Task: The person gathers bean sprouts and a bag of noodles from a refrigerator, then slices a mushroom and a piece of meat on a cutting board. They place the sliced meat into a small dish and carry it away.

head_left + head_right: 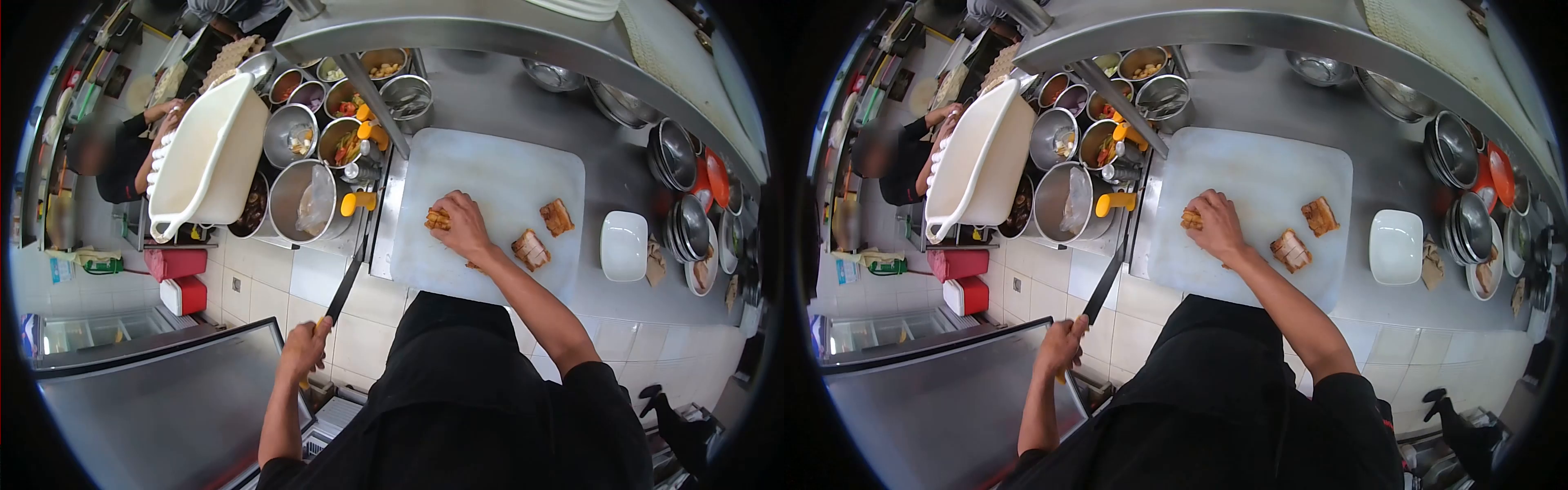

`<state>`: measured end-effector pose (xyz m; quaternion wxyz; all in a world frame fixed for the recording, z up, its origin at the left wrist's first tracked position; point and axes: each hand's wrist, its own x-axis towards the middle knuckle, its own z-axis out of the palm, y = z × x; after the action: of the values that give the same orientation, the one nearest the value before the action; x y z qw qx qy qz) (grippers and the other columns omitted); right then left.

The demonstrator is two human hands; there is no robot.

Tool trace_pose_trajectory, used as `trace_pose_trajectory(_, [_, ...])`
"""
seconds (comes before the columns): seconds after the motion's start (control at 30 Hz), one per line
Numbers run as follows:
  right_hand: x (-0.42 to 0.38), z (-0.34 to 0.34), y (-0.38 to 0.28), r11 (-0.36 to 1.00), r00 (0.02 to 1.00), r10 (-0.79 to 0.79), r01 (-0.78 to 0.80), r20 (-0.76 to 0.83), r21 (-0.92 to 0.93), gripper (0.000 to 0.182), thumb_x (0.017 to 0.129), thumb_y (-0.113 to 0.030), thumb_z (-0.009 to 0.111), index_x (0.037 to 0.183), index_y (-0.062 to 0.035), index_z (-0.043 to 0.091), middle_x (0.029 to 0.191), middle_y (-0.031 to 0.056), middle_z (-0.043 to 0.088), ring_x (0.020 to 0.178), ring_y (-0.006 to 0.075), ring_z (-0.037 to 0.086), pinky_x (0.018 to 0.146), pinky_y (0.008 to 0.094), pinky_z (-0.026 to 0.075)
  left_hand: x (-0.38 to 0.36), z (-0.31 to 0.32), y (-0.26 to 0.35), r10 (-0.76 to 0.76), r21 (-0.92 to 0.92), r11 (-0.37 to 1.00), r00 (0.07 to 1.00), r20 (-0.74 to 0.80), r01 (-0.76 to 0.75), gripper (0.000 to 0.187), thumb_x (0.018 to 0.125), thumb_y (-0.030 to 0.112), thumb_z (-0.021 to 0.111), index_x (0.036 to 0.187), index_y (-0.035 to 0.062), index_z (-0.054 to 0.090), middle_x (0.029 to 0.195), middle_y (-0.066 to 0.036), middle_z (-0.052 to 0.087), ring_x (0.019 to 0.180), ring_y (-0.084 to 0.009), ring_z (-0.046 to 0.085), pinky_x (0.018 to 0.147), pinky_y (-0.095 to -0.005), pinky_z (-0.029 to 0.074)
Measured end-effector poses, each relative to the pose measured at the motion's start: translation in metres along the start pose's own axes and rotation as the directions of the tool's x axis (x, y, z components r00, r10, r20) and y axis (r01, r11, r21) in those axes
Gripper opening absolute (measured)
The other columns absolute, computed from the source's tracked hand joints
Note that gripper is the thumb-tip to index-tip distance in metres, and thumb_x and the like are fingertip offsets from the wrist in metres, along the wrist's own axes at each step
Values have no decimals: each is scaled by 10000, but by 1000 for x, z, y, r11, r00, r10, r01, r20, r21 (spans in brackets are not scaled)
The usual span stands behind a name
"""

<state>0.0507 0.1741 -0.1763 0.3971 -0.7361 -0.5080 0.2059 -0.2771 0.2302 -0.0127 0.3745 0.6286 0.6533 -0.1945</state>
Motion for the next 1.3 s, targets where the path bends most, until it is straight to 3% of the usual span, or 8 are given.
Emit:
trace_pose_trajectory(0.3, [0, -11, -6, 985, 999, 54, -54, 5, 164, 410, 666, -89, 754, 1048, -59, 608, 984, 116, 592, 955, 310, 565, 862, 390, 457, 96, 26, 48, 434, 385, 856, 885, -169, -346, 350, 898, 300, 590, 901, -49, 618, 773, -286, 644, 820, -466, 627, 751, -545, 494])
trace_pose_trajectory(0.47, [-9, -6, -2, 986, 998, 53, -49, -22, 162, 486, 639, -60, 762, 1096, -47, 597, 994, 120, 604, 958, 315, 567, 872, 389, 461, 85, 28, 67, 533, 510, 771, 826, -186, -383, 330, 866, 308, 628, 918, -18, 633, 865, -264, 657, 810, -444, 637, 706, -512, 516])
trace_pose_trajectory(0.57, [-11, -6, 1, 996, 998, 33, -28, -52, 88, 532, 625, -53, 782, 1123, -52, 594, 1026, 114, 614, 1005, 307, 553, 903, 391, 455, 54, 24, 92, 640, 560, 708, 726, -252, -430, 355, 811, 271, 697, 1015, -14, 643, 1022, -234, 641, 925, -403, 622, 768, -483, 515])
trace_pose_trajectory(0.63, [-12, -7, 1, 1000, 997, -8, 10, -75, 29, 563, 618, -56, 802, 1141, -59, 593, 1041, 107, 618, 1032, 297, 546, 919, 392, 453, 51, 26, 112, 853, 555, 519, 431, -293, -650, 447, 735, 216, 763, 1104, -1, 635, 1158, -200, 590, 1042, -372, 578, 867, -464, 488])
trace_pose_trajectory(0.7, [-14, -8, -2, 996, 997, 60, -56, -43, 72, 602, 608, -58, 806, 1169, -54, 586, 1096, 108, 619, 1071, 306, 530, 955, 394, 440, 78, 42, 139, 910, 459, 415, 366, -195, -786, 490, 699, 173, 777, 1138, 19, 623, 1193, -200, 568, 1084, -383, 552, 933, -464, 451])
trace_pose_trajectory(0.9, [-23, -11, -4, 991, 995, 86, -80, -55, 103, 640, 613, -24, 752, 1219, -39, 547, 1104, 148, 615, 1064, 340, 523, 935, 411, 442, 140, 91, 185, 937, 306, 326, 348, 20, -895, 518, 701, 34, 731, 1202, 44, 596, 1195, -212, 574, 1098, -389, 562, 924, -436, 470])
trace_pose_trajectory(1.0, [-27, -16, -10, 992, 993, 101, -95, -60, 86, 663, 617, -12, 749, 1242, -41, 529, 1116, 159, 614, 1069, 345, 523, 932, 418, 445, 149, 86, 188, 958, 207, 266, 282, 50, -941, 395, 680, -47, 691, 1065, 21, 635, 1032, -183, 587, 904, -393, 629, 789, -435, 531])
trace_pose_trajectory(1.3, [-32, -13, -14, 988, 978, 143, -150, -149, -31, 586, 628, -8, 740, 1188, -34, 569, 1071, 162, 629, 1020, 357, 544, 901, 429, 459, 155, 87, 189, 950, 154, 278, 295, 103, -948, 391, 670, -20, 731, 1053, 1, 651, 1061, -191, 595, 923, -399, 625, 813, -434, 523])
